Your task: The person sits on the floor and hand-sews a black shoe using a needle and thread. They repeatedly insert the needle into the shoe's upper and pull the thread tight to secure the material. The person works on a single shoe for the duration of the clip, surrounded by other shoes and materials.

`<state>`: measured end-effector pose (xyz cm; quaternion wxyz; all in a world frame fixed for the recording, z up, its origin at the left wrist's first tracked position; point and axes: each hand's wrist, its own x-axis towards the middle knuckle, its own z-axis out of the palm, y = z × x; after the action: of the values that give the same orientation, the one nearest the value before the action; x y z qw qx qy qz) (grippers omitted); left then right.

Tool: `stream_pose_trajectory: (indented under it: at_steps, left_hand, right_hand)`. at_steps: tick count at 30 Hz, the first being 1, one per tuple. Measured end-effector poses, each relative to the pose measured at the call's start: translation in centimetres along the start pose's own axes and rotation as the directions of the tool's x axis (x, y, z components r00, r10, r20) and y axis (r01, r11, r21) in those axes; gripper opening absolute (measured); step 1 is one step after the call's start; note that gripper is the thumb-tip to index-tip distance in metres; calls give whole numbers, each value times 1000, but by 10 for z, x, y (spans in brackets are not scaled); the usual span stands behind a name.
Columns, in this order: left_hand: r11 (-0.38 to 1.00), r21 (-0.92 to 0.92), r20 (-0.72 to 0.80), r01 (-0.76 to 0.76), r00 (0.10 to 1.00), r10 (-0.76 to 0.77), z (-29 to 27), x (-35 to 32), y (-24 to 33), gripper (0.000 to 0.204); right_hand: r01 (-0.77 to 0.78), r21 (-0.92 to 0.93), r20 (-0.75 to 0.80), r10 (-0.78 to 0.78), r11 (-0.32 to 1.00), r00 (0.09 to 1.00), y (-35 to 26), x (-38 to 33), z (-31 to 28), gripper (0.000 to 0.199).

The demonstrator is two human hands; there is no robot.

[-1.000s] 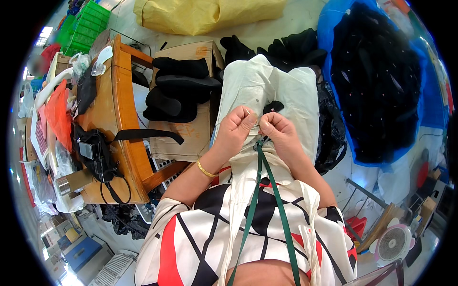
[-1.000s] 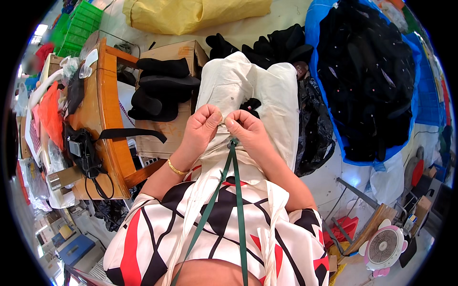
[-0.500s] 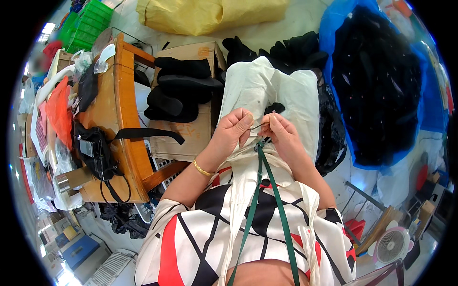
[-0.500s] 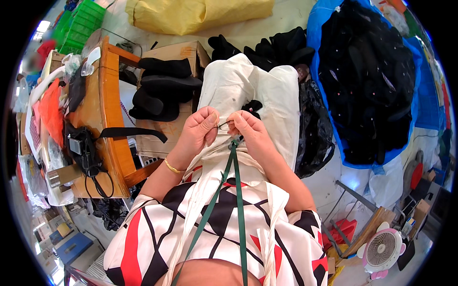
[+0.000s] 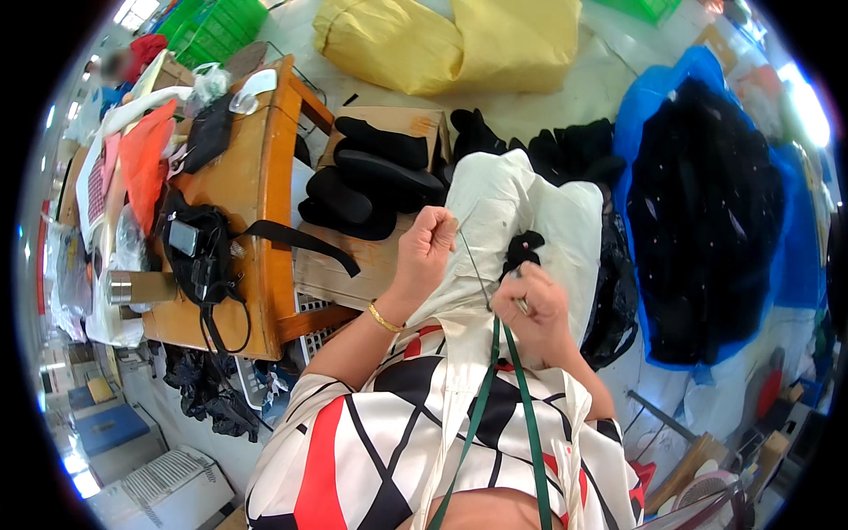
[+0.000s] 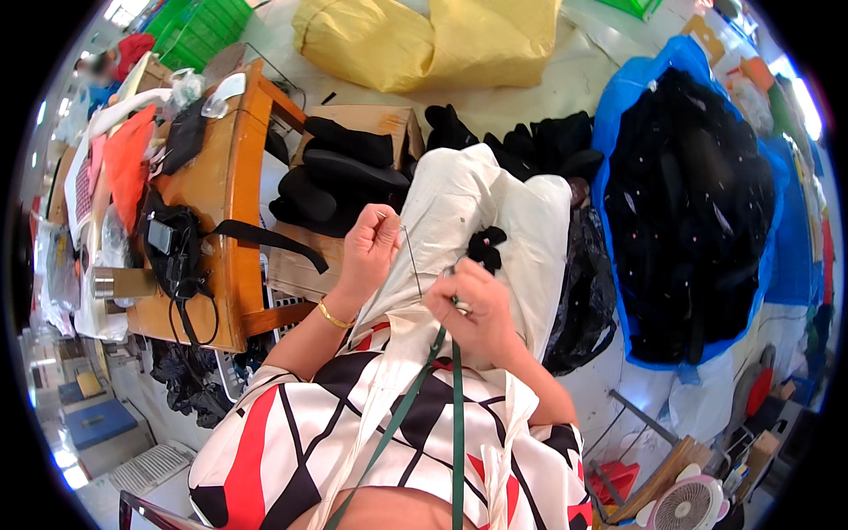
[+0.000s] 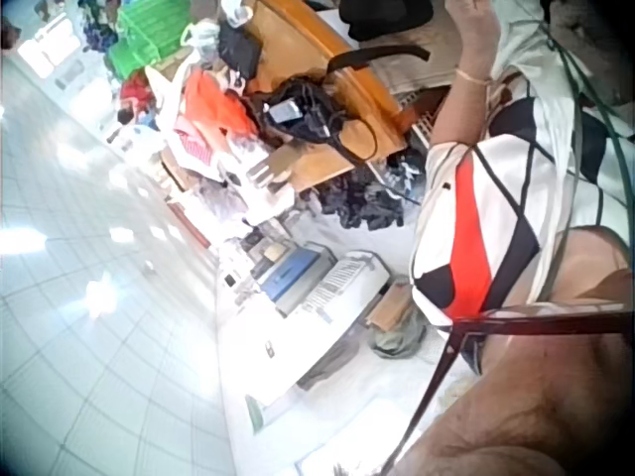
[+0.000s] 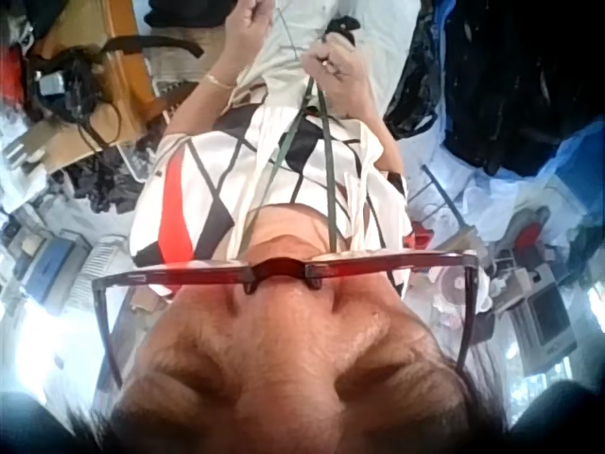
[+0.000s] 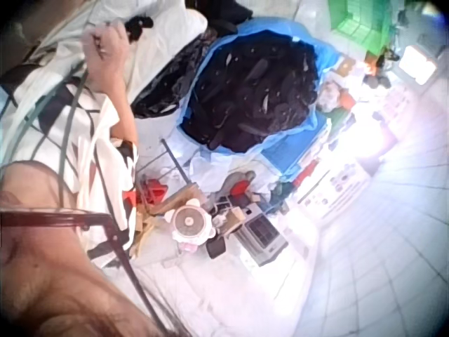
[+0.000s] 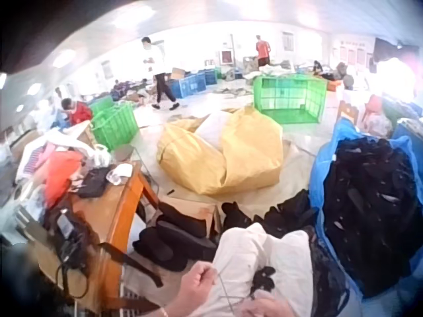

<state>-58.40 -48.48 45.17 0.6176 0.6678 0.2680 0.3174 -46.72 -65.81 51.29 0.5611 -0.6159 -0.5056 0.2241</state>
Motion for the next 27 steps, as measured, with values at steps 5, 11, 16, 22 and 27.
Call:
stream_pose_trajectory:
  at_steps: [5, 11, 16, 22, 27]
  left_hand:
    - [633, -603, 70, 485, 823, -564, 16, 1, 25, 14]
    - [454, -693, 338, 560, 809, -481, -5, -12, 31, 15]
    - [704, -529, 260, 473, 881, -397, 10, -16, 46, 15]
    - [786, -471, 369, 399, 899, -235, 22, 6, 71, 14]
    - [787, -474, 506, 395, 853, -124, 58, 10, 94, 14]
  right_hand:
    - [125, -173, 296, -70, 977, 953, 11, -6, 7, 11]
    - [-262, 19, -63, 263, 965, 963, 51, -41, -9, 5]
    - [-381, 307, -303, 469, 872, 830, 66, -84, -54, 8]
    - [-768, -58, -343, 710, 638, 616, 117, -164, -131, 20]
    - [-700, 50, -420, 651, 712, 632, 93, -139, -119, 40]
